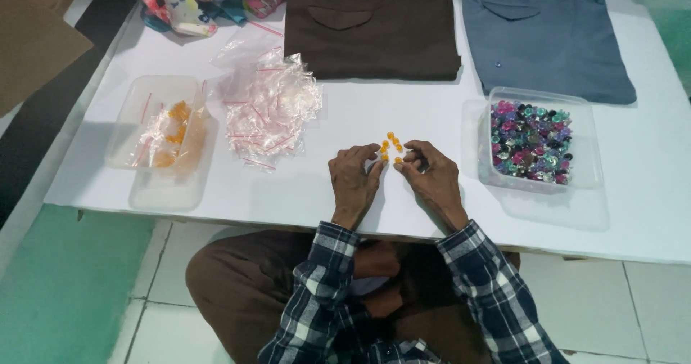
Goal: A person is seen sitting on the floor, carefully picking out small buttons from a container and placing them into small plastic bags on a white table.
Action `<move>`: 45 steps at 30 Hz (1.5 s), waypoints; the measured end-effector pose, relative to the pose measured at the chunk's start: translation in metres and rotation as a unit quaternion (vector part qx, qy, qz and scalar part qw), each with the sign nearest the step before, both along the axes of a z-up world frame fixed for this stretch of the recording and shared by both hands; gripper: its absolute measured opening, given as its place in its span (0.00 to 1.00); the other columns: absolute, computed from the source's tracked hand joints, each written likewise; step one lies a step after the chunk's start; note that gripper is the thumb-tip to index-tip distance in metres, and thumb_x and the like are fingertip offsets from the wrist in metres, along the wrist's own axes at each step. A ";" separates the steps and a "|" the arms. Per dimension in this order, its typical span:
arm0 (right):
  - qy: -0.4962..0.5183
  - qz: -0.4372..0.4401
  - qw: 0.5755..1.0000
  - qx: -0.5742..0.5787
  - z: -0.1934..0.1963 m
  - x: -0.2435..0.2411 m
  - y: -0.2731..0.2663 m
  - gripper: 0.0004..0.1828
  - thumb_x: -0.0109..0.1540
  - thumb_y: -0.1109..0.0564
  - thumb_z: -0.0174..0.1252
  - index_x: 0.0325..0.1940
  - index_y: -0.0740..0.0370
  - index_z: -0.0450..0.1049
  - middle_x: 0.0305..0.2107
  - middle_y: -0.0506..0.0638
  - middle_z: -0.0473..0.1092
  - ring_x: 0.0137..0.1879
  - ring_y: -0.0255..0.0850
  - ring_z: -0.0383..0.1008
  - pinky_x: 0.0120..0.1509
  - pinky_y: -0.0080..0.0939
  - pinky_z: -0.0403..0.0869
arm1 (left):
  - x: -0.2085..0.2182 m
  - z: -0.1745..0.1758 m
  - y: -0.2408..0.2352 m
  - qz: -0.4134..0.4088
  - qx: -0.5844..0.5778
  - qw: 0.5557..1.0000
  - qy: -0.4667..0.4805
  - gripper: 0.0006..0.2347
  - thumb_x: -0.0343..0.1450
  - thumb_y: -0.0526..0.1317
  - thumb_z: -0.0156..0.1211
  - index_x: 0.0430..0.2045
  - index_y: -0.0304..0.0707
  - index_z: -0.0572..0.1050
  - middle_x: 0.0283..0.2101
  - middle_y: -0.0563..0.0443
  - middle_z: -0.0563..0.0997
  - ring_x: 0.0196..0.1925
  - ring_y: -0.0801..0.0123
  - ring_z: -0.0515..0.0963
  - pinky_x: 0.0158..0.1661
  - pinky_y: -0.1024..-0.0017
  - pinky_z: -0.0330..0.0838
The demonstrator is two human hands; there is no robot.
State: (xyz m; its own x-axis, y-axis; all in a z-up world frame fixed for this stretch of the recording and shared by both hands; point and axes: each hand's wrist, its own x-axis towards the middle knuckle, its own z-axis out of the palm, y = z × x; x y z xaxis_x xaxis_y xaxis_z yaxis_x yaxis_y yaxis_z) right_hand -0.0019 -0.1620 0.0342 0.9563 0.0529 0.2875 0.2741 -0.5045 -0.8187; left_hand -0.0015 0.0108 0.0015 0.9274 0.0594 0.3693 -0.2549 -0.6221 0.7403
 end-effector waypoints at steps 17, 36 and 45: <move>-0.005 -0.007 1.000 -0.024 -0.003 0.005 0.000 0.19 0.60 0.54 0.70 0.53 0.62 0.77 0.34 0.55 0.76 0.38 0.40 0.76 0.44 0.40 0.75 | 0.003 -0.003 0.001 0.000 -0.030 0.999 -0.023 0.10 0.71 0.39 0.62 0.45 0.43 0.79 0.34 0.50 0.82 0.47 0.60 0.79 0.53 0.61 0.65; 0.039 -0.048 0.998 -0.004 -0.003 0.003 0.006 0.18 0.57 0.54 0.70 0.49 0.59 0.79 0.32 0.51 0.76 0.36 0.36 0.74 0.42 0.36 0.75 | -0.001 0.003 -0.002 0.020 -0.020 1.000 0.003 0.09 0.70 0.41 0.64 0.42 0.45 0.80 0.32 0.53 0.82 0.44 0.63 0.79 0.52 0.62 0.65; -0.026 -0.041 0.999 -0.005 -0.014 0.012 0.002 0.18 0.56 0.57 0.70 0.49 0.62 0.78 0.30 0.55 0.77 0.35 0.44 0.79 0.40 0.39 0.78 | 0.004 -0.002 0.000 0.016 0.008 1.000 -0.010 0.11 0.69 0.44 0.66 0.44 0.49 0.80 0.33 0.56 0.82 0.43 0.63 0.79 0.48 0.63 0.65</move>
